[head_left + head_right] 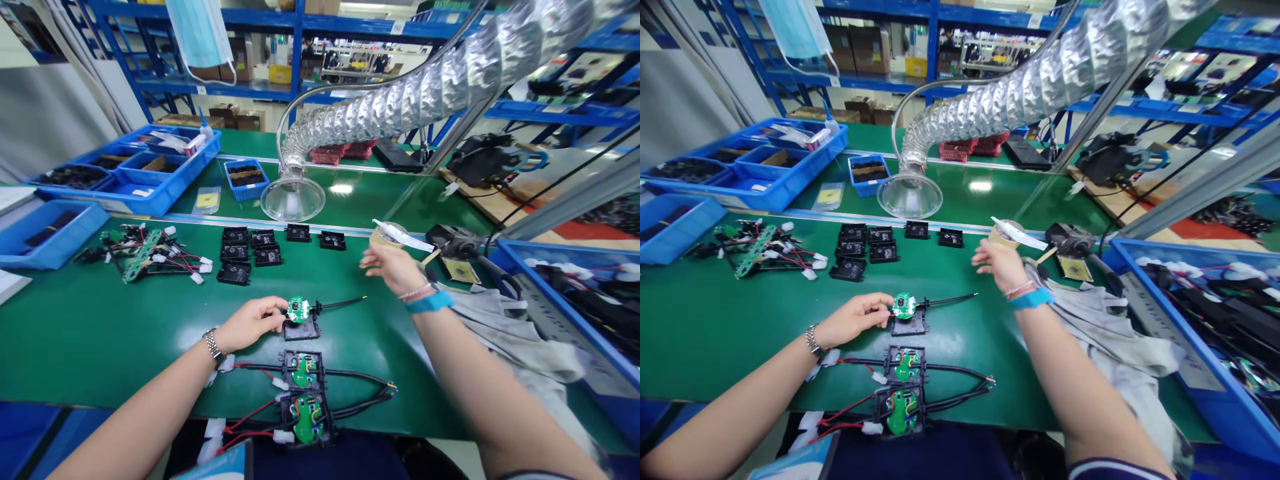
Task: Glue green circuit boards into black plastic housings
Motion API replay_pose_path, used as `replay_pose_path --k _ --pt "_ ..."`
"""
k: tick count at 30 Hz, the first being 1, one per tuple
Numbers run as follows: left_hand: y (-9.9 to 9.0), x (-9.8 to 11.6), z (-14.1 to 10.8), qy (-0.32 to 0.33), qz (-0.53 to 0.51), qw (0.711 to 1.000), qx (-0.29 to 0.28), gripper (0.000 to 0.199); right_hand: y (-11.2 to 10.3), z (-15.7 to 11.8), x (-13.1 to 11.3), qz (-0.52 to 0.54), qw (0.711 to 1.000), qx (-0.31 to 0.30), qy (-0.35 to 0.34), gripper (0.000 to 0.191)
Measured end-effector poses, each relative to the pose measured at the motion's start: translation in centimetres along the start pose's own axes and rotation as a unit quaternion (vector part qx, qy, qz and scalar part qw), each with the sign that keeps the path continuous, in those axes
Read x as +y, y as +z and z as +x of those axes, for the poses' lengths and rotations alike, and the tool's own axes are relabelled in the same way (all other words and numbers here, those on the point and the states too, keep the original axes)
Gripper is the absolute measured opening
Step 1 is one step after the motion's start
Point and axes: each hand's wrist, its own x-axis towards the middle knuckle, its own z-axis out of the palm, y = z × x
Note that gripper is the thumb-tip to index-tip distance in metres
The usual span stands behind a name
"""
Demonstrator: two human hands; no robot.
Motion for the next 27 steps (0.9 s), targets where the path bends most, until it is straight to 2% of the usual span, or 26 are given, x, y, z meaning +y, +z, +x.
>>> replay_pose_path --k 1,2,3,5,7,9,11,13,16,18,23,27 --pt "0.0 0.0 0.0 0.003 0.005 1.0 0.0 0.026 1.0 -1.5 0.4 -0.036 0.998 -0.052 -0.029 0.013" --pt "0.0 -0.1 0.0 0.006 0.012 1.0 0.0 0.026 1.9 -2.9 0.9 -0.128 0.973 -0.16 -0.109 0.013" --pt "0.0 -0.1 -0.1 0.011 0.022 1.0 0.001 0.027 2.8 -4.1 1.4 -0.205 0.934 -0.226 -0.184 0.017" --pt "0.0 -0.1 -0.2 0.027 0.054 0.998 0.01 0.028 3.9 -5.9 2.1 -0.324 0.848 -0.3 -0.294 0.019" --pt "-0.2 0.0 -0.3 0.063 0.109 0.992 0.026 0.027 4.2 -6.7 2.6 -0.372 0.808 -0.302 -0.343 0.02" --pt "-0.4 0.1 -0.3 0.125 0.186 0.974 0.032 0.026 3.8 -7.2 2.7 -0.38 0.795 -0.288 -0.376 0.023" --pt "-0.6 0.2 -0.3 0.188 0.283 0.94 0.021 0.029 3.2 -7.8 2.6 -0.39 0.778 -0.262 -0.417 0.025" --pt "-0.6 0.3 -0.2 0.219 0.394 0.893 0.008 0.036 2.8 -8.7 2.5 -0.429 0.742 -0.234 -0.459 0.025" --pt "-0.4 0.7 0.2 0.208 0.53 0.822 0.0 0.04 2.7 -10.3 2.8 -0.508 0.679 -0.192 -0.494 0.024" --pt "-0.3 1.0 0.6 0.193 0.579 0.792 -0.01 0.039 3.0 -11.0 3.1 -0.539 0.654 -0.171 -0.503 0.023" --pt "-0.5 2.0 1.3 0.163 0.623 0.762 -0.059 0.037 3.7 -11.5 3.7 -0.562 0.627 -0.177 -0.509 0.021" --pt "-0.6 2.7 1.4 0.142 0.637 0.752 -0.088 0.039 3.8 -11.4 4.0 -0.563 0.632 -0.194 -0.495 0.019"
